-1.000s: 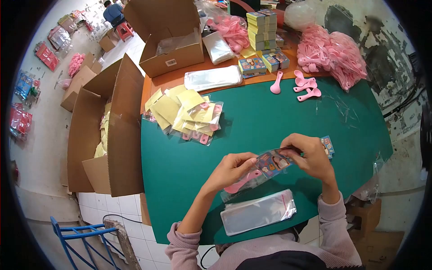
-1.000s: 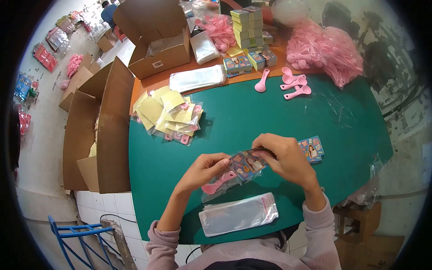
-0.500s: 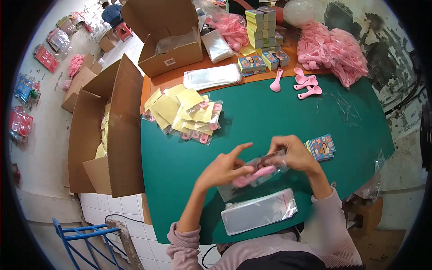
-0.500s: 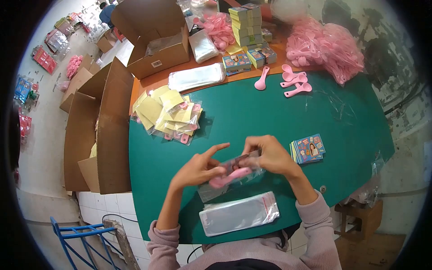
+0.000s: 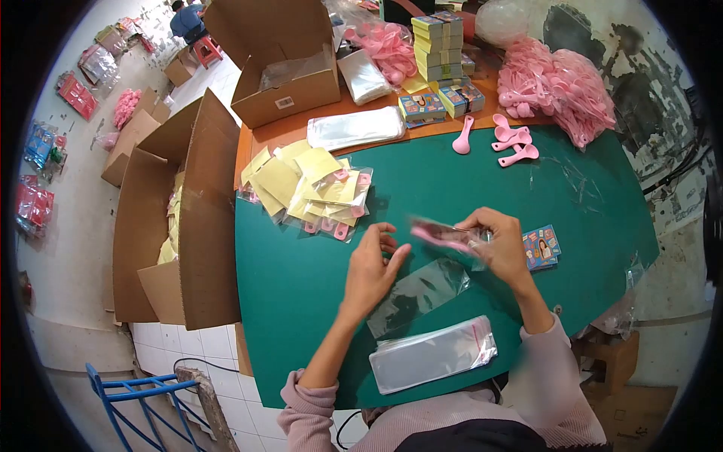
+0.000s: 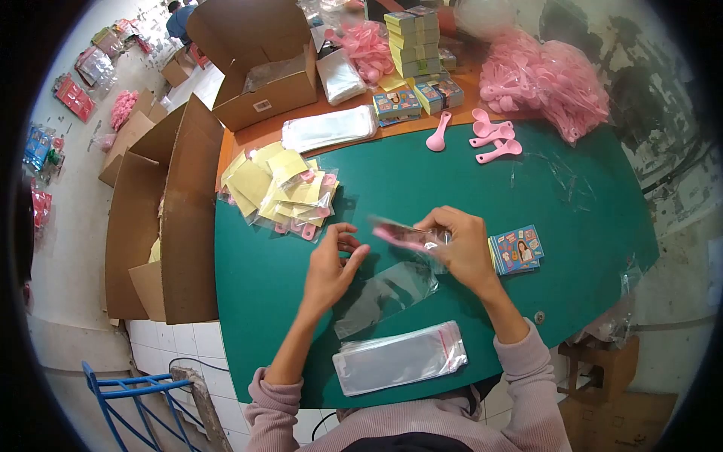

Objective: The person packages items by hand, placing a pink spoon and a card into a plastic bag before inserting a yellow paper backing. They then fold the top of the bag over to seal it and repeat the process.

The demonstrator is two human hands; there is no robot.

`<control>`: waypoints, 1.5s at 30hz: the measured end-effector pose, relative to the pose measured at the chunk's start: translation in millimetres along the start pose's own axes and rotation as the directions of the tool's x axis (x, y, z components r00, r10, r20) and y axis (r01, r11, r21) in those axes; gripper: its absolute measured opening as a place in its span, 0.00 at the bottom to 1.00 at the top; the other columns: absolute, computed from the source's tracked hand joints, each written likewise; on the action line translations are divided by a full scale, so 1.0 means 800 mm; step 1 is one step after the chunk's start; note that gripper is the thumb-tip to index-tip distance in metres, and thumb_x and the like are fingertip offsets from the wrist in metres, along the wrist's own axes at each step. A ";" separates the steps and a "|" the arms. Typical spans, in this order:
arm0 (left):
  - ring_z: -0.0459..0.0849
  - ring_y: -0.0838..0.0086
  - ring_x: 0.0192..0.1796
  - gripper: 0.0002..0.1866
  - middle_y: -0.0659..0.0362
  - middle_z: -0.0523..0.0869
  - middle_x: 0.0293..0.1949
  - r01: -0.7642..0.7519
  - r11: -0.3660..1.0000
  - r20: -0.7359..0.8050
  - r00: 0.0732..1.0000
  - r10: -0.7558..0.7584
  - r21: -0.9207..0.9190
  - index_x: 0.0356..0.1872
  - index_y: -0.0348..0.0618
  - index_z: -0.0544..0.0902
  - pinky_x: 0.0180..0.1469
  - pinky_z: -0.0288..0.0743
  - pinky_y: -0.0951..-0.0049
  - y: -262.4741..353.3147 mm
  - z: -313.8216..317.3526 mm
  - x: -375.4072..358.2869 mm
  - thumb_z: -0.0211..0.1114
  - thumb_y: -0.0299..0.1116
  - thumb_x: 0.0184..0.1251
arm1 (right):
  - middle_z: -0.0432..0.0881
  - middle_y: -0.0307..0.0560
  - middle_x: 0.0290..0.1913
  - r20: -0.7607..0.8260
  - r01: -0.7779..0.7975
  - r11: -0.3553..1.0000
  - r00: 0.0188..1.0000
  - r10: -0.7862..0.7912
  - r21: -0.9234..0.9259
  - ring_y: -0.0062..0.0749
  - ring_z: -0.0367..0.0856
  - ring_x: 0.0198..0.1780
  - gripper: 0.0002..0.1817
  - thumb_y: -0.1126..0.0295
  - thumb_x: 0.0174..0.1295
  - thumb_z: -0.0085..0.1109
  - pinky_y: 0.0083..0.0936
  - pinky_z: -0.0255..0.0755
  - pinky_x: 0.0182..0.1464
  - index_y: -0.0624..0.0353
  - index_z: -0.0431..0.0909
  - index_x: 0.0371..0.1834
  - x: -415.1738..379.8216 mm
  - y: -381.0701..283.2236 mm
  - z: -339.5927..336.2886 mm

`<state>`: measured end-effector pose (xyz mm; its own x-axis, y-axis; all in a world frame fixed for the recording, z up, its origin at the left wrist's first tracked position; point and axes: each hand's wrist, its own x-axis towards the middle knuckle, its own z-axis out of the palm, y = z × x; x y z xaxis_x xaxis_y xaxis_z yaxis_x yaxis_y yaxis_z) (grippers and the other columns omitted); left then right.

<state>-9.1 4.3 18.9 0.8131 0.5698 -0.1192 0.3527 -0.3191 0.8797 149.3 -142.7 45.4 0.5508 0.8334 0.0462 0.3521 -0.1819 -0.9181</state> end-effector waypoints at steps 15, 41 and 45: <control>0.81 0.62 0.50 0.29 0.47 0.77 0.51 0.436 0.574 0.437 0.888 -0.147 -0.693 0.66 0.41 0.48 0.48 0.79 0.64 -0.013 0.032 -0.004 0.50 0.30 0.69 | 0.78 0.47 0.39 0.035 -0.204 0.905 0.978 0.206 0.373 0.22 0.77 0.35 0.23 0.78 0.56 0.58 0.16 0.72 0.38 0.66 0.67 0.56 0.025 0.067 0.047; 0.80 0.64 0.50 0.28 0.45 0.78 0.49 0.371 0.795 0.474 0.872 -0.121 -0.480 0.68 0.45 0.45 0.46 0.76 0.68 -0.014 0.027 -0.003 0.45 0.34 0.73 | 0.73 0.46 0.33 0.594 0.342 0.829 0.804 -0.015 -0.442 0.41 0.73 0.41 0.07 0.72 0.50 0.59 0.34 0.65 0.42 0.58 0.71 0.30 0.006 0.037 0.008; 0.81 0.65 0.49 0.26 0.46 0.79 0.48 0.316 0.821 0.444 0.892 -0.086 -0.475 0.68 0.45 0.47 0.46 0.77 0.69 -0.018 0.027 -0.002 0.44 0.35 0.73 | 0.73 0.48 0.31 0.589 0.329 0.861 0.807 -0.044 -0.387 0.43 0.73 0.38 0.06 0.72 0.50 0.56 0.34 0.66 0.40 0.60 0.71 0.29 0.009 0.034 0.007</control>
<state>-5.3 -8.3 -3.8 0.9006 0.1991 -0.3862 0.3261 0.2779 0.9036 158.4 -138.5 18.7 -0.0165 0.9879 -0.1542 0.7774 -0.0844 -0.6234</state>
